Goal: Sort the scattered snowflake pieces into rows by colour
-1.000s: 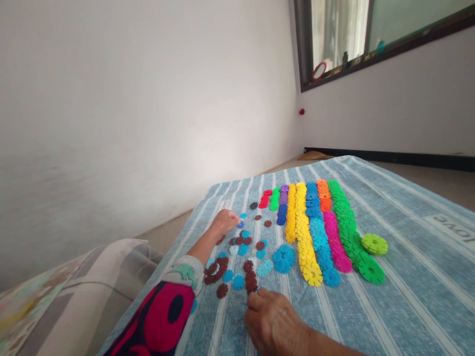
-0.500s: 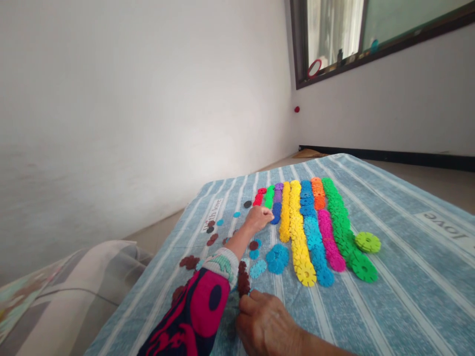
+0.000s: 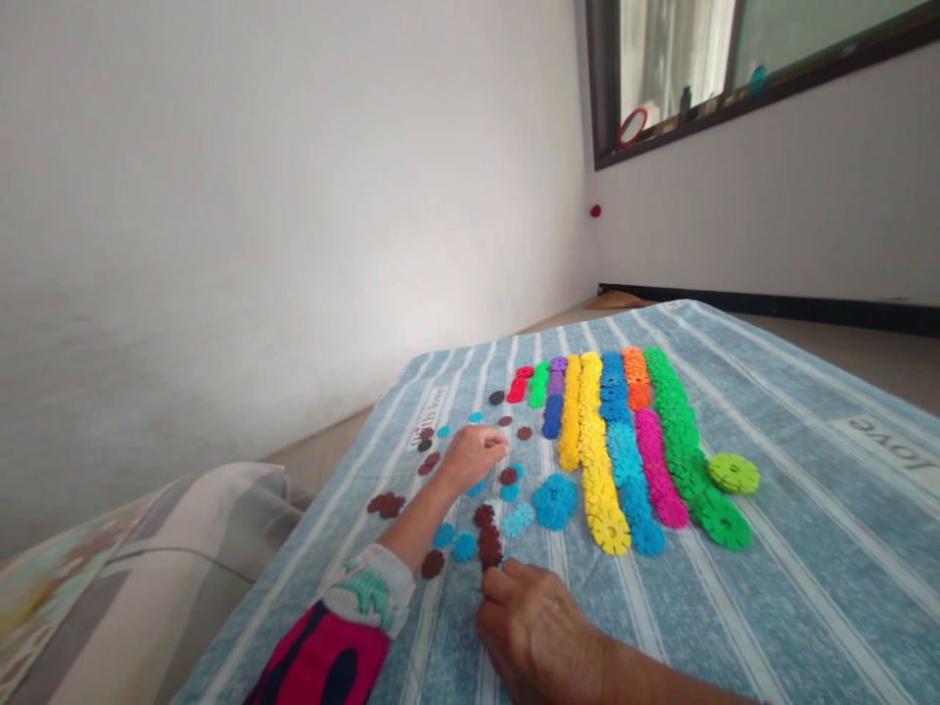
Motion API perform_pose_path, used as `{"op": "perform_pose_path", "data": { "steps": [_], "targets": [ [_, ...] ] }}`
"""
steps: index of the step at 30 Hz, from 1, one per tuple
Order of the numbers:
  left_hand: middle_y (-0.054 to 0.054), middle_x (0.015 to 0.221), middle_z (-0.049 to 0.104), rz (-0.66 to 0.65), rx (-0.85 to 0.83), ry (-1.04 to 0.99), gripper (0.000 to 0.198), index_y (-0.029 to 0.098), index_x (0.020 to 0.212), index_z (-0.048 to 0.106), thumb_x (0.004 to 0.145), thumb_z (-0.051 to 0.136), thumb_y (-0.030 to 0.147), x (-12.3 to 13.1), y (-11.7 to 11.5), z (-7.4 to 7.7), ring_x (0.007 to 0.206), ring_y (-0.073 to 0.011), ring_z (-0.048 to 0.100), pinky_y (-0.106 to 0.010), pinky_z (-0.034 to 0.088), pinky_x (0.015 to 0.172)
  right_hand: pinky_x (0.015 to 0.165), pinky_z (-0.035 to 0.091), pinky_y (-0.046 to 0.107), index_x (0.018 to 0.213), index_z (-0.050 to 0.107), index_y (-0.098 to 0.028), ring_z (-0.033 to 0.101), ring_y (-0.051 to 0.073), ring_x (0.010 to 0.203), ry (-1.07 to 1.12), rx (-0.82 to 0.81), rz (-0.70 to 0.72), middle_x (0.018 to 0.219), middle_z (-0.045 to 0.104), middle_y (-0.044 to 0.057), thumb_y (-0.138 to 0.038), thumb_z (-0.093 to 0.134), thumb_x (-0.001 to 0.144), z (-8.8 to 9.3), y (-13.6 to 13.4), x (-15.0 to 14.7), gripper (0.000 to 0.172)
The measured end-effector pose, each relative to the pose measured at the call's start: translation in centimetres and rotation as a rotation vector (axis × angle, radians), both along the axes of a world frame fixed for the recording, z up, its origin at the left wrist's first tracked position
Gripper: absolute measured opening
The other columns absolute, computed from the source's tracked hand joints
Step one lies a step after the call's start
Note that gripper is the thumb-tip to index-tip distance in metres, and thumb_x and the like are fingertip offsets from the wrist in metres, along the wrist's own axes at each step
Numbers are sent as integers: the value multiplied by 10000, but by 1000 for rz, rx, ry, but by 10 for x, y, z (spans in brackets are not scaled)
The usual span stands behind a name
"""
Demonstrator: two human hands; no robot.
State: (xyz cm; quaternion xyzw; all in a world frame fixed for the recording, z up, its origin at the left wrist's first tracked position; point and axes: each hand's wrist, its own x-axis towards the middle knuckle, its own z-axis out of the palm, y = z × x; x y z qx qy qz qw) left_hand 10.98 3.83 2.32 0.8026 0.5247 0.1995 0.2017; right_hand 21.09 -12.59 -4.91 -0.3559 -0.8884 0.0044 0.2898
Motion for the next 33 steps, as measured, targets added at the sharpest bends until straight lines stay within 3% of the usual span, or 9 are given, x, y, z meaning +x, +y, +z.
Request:
{"op": "perform_pose_path", "data": {
  "steps": [6, 10, 14, 20, 33],
  "targets": [
    [29, 589, 620, 103, 42, 24, 247, 175, 682, 695, 748, 516, 333, -65, -59, -7, 587, -127, 544, -217, 386, 583, 588, 365, 294, 695, 512, -189, 510, 172, 719, 33, -58, 13, 794, 574, 15, -121, 558, 799, 2, -6, 4, 132],
    [11, 638, 663, 239, 178, -73, 279, 176, 688, 696, 768, 495, 352, -94, -77, -16, 628, -142, 586, -229, 426, 631, 640, 376, 282, 697, 486, -185, 518, 167, 758, 76, -103, 21, 799, 564, 21, -85, 511, 826, -3, -8, 4, 165],
    [2, 706, 703, 404, 288, -202, 287, 180, 715, 706, 758, 504, 381, -111, -78, -21, 658, -150, 615, -232, 449, 666, 641, 371, 267, 680, 444, -189, 514, 157, 748, 164, -143, 43, 778, 545, 21, -92, 465, 851, -3, -9, 5, 197],
    [4, 725, 710, 514, 278, -258, 278, 177, 731, 711, 733, 509, 369, -127, -74, -23, 700, -162, 637, -226, 450, 682, 662, 379, 256, 683, 422, -195, 524, 154, 763, 215, -230, 74, 788, 548, 20, -154, 436, 898, 0, -9, 8, 219],
    [8, 702, 708, 578, 216, -247, 277, 184, 741, 711, 746, 497, 360, -136, -69, -36, 687, -155, 636, -227, 434, 683, 694, 387, 261, 713, 470, -201, 533, 155, 790, 207, -275, 54, 812, 550, 15, -143, 459, 903, -5, -11, 10, 200]
  ]
}}
